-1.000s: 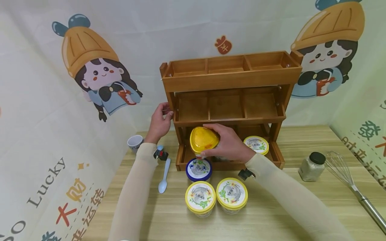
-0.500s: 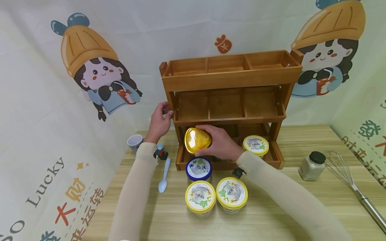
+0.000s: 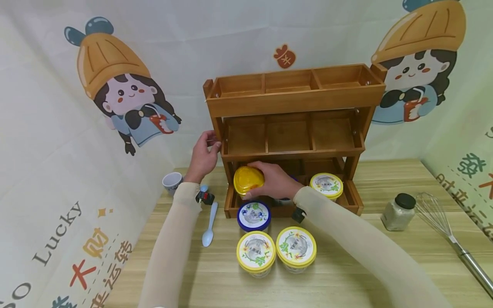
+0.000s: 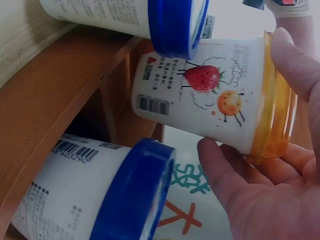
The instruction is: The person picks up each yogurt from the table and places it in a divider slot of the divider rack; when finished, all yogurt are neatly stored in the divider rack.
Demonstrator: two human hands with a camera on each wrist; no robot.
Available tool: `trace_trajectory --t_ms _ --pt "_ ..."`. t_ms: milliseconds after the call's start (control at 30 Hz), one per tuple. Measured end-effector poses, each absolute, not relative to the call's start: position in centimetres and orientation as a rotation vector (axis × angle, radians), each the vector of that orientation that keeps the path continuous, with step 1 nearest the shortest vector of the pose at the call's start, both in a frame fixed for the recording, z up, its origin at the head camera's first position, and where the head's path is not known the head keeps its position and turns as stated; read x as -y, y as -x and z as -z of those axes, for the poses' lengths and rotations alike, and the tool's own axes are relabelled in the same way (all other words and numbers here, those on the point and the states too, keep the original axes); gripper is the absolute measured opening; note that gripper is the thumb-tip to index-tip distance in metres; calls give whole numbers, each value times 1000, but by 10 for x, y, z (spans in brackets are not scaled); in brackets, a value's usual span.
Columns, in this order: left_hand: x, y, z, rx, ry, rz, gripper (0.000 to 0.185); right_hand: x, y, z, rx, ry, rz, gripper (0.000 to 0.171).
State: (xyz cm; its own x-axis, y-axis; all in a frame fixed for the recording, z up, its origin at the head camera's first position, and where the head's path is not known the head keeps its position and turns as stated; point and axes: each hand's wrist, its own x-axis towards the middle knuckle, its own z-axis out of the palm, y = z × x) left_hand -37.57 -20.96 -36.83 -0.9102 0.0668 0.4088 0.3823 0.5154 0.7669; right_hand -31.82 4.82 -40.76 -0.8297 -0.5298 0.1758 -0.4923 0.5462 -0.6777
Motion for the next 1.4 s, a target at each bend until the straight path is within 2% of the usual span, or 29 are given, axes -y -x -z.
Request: trace_trajectory --t_ms 500,833,1133,1400 --pt "210 377 370 2427 376 1374 41 -34 328 419 -2766 916 864 85" --pt "208 376 370 2428 382 1375 41 -34 327 415 -2750 889 820 85" --pt "209 376 371 2426 373 1365 39 -48 323 410 -2743 845 835 90" --pt "210 375 370 2420 361 1363 40 -69 312 404 -2738 855 870 85"
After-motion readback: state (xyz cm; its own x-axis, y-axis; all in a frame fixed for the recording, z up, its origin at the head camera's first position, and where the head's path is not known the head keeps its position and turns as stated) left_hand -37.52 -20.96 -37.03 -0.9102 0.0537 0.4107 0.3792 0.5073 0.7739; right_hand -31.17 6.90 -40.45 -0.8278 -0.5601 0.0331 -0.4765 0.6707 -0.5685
